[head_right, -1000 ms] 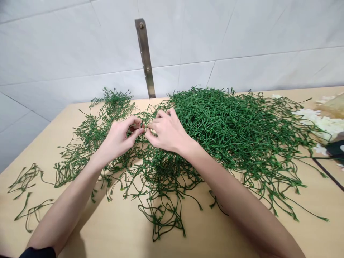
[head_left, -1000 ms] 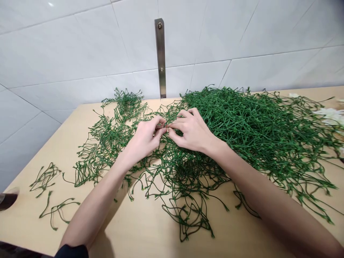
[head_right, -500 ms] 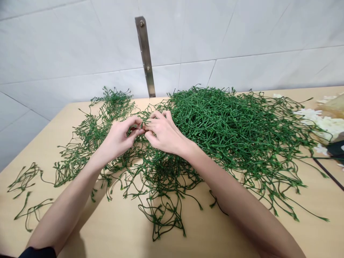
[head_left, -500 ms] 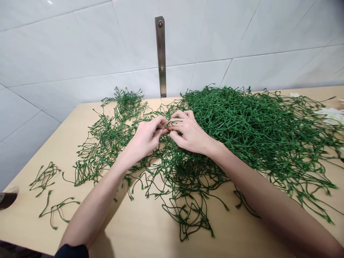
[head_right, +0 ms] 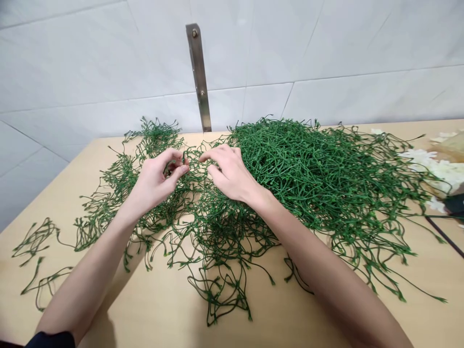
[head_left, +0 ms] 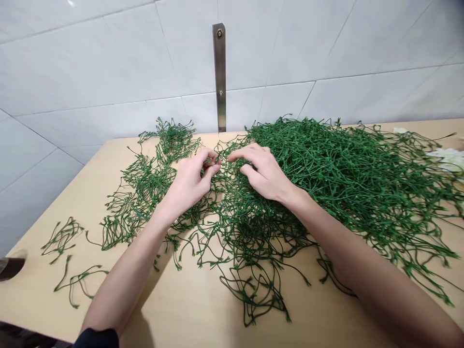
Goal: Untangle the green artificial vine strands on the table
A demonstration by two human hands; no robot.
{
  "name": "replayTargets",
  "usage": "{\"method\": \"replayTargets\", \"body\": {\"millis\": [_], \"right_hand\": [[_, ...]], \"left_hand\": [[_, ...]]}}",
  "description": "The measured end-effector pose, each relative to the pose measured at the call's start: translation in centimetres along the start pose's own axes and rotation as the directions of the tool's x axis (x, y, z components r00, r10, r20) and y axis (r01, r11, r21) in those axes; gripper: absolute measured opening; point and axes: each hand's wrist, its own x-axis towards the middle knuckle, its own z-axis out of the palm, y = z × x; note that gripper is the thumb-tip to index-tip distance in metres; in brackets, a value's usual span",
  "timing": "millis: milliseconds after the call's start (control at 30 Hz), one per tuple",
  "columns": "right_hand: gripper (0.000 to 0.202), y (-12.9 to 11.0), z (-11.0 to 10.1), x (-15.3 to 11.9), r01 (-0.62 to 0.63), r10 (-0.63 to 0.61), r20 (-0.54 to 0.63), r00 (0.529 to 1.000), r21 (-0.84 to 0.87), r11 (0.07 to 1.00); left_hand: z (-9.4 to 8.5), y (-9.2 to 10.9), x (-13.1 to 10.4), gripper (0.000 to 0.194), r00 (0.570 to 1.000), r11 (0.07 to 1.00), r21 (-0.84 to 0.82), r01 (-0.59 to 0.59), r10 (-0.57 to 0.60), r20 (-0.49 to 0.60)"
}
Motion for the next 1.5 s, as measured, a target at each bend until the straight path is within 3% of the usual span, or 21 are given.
{"method": "replayTargets", "body": {"millis": [67,133,300,533,633,767,1000,1333,1500], "right_hand": [[0.021,-0.6,-0.3,0.2,-0.041,0.044,-0.017,0.999,0.126,0.991],[0.016,-1.2,-0.4,0.2,-0.099,0.091,0.042,0.995,0.232,0.968],[0.024,-1.6,-0.3,0.3,-0.241,0.203,0.142,0.969,0.352,0.904],[0.021,-0.8,-0.2,0.4,-0.267,0.23,0.143,0.963,0.355,0.896],[0.019,-0.9,-0.3,0.4,-0.277,0.219,0.197,0.956,0.354,0.893],[0.019,-1.1,-0.3,0.4,-0.249,0.174,0.234,0.957,0.35,0.903],[0.023,-1.0,-0.1,0.5,-0.27,0.187,0.287,0.94,0.286,0.919],[0.02,-0.9,0.8,0.0,-0.149,0.139,0.058,0.989,0.278,0.949],[0.012,-0.4,1.2,-0.1,-0.089,0.073,0.059,0.996,0.338,0.937]], "left_hand": [[0.1,-0.1,0.0,0.003,1.0,1.0,0.005,-0.009,0.009,0.014],[0.3,-0.2,-0.1,0.003,0.999,1.0,0.0,-0.024,0.024,0.031],[0.5,0.0,-0.2,0.003,0.999,1.0,-0.022,-0.011,0.012,0.046],[0.3,0.0,0.1,0.022,0.988,0.975,-0.193,0.112,-0.088,0.131],[0.5,-0.2,0.2,0.016,0.988,0.97,-0.211,0.123,-0.099,0.117],[0.7,-0.3,0.1,0.004,0.994,0.978,-0.198,0.067,-0.049,0.098],[0.8,0.0,-0.1,0.008,0.992,0.988,-0.109,-0.113,0.119,0.044],[0.9,0.7,-0.3,0.013,0.985,0.991,-0.067,-0.116,0.123,0.118],[0.9,0.6,-0.4,0.016,0.987,0.99,-0.091,-0.112,0.121,0.109]]}}
